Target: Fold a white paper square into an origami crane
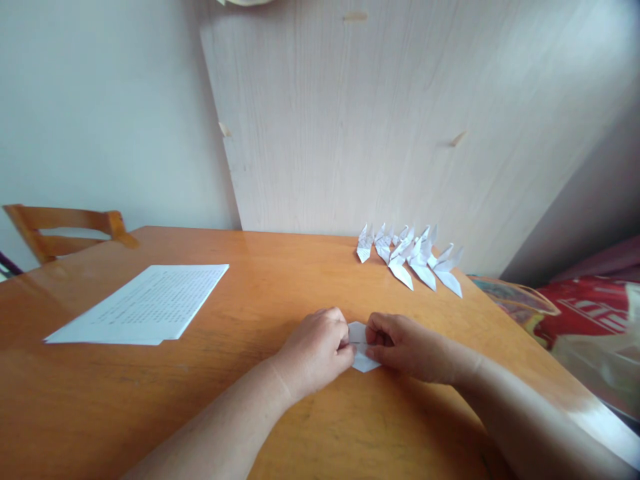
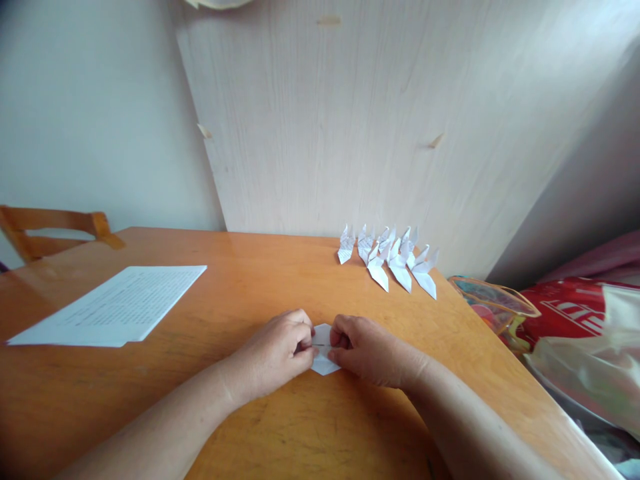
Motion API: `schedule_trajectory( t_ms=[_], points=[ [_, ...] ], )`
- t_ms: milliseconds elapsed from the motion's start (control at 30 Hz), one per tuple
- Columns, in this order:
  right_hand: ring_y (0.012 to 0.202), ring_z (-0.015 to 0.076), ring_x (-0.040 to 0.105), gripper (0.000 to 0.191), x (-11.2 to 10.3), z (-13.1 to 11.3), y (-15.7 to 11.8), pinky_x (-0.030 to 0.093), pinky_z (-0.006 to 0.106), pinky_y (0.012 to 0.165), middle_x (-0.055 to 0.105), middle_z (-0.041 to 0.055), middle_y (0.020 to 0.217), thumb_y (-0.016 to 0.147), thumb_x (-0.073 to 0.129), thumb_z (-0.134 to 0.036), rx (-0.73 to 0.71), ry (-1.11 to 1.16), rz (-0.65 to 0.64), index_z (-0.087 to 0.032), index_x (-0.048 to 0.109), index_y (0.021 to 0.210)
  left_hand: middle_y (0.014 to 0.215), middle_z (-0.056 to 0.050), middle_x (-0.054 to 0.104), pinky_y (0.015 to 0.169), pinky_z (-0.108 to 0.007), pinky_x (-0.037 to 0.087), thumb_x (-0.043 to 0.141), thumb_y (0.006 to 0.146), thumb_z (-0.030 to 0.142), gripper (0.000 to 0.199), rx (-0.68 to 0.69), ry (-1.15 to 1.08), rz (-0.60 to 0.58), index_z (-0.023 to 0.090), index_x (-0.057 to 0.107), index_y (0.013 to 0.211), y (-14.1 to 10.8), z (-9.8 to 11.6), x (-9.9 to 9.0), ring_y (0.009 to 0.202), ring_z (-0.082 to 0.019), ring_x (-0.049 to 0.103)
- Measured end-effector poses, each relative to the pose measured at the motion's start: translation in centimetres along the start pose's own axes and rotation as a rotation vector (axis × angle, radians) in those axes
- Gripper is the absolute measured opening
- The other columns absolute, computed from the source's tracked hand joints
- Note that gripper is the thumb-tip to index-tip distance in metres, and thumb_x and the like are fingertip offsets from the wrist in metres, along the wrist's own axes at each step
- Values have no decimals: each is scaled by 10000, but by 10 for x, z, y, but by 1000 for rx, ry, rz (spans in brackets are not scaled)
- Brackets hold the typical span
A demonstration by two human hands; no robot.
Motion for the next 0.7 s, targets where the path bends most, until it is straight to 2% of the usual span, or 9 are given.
schedule_trajectory(
  t_ms=[300, 700],
  points=[
    [658, 136, 551, 42, 0, -1, 0, 375, 236, 552, 641, -5, 758, 815, 610, -220, -2, -9, -15, -196, 599, 848, 838, -23, 538, 660, -256, 395, 581, 809, 177, 193, -29, 5, -8, 179, 485, 641, 1, 0, 1, 791, -150, 538],
    [663, 136, 547, 39, 0, -1, 0, 377, 238, 554, 637, -5, 761, 811, 601, -210, -8, -17, -21, -202, 598, 849, 923, -46, 551, 739, -291, 445, 537, 886, 192, 171, -2, 66, -31, 190, 515, 717, -1, 3, 0, 875, -178, 549]
  ],
)
Point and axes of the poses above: each hand's wrist, its own y-axis towards the middle knuckle, its own x-axis out of the palm, z = x × y, the point moved 3 cm from there along y, towards the middle knuckle
